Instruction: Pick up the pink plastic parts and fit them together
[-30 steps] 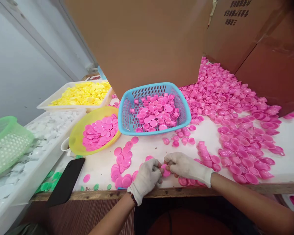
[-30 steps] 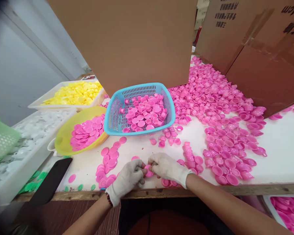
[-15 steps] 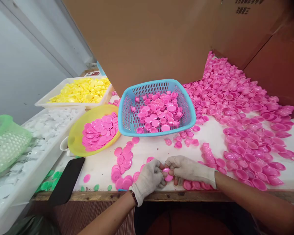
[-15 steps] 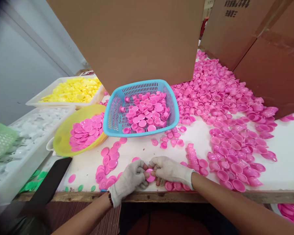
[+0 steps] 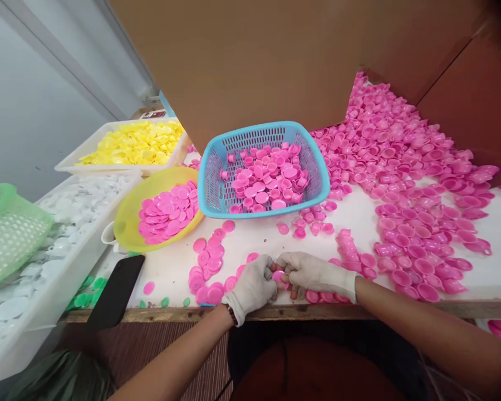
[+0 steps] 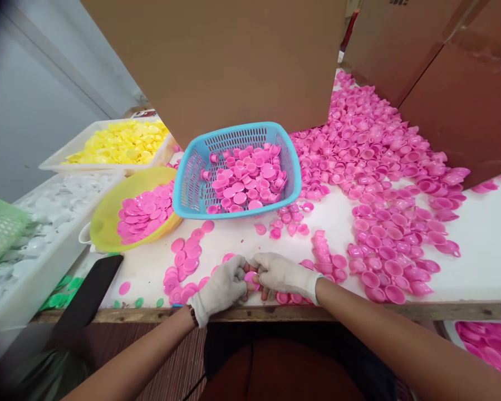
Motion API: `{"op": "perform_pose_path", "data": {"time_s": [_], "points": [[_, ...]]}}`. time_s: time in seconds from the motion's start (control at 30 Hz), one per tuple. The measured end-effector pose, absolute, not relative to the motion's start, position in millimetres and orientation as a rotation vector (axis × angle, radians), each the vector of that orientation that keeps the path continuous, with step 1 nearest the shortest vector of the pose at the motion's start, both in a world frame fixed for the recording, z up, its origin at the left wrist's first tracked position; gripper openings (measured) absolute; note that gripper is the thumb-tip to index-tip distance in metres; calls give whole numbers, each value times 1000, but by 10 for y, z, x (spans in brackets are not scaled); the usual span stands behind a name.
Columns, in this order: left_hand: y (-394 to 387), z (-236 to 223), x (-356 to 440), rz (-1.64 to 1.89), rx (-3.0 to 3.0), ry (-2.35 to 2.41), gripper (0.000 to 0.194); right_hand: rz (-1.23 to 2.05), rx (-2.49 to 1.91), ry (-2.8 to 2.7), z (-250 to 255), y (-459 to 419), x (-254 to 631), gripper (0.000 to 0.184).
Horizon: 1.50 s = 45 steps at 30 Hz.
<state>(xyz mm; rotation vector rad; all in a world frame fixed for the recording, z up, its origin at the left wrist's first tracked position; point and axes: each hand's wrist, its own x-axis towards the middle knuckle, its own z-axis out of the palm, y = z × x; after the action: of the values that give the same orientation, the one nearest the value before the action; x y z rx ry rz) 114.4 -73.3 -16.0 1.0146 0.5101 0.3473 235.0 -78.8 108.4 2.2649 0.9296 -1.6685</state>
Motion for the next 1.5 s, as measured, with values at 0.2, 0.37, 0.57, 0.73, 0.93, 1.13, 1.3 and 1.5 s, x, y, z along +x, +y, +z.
{"op": "perform_pose_path", "data": {"time_s": [0.2,0.37,0.57,0.73,0.93,1.13,1.3,1.5], "points": [[-746,-40,1053,414,1044,457,20,-1517,2153,1126,1122,-774,2319,1],[-870,-66,921,649,1052,684,23,-1228,2515,1632,1391,-566,2257,27],[-682,-213,828,696,1531,963,18,-921,2639,1873,1548,-413,2435,34],[-510,-244,900,479,1881,917,15,-54,1907,1710,1329,-559,2672,27],[-545,-239,954,650,1681,905,18,-162,1871,1795,1208,-597,2674,24],[-573,-88,968,469,572,590,21,-870,2354,1869,1090,-724,2394,21],[-638,-16,1003,528,362,492,31,-1247,2731,1532,1019,-765,2303,22],[-708,48,1030,576,407,475,27,-1847,2754,1146,975,-894,2337,23]]}}
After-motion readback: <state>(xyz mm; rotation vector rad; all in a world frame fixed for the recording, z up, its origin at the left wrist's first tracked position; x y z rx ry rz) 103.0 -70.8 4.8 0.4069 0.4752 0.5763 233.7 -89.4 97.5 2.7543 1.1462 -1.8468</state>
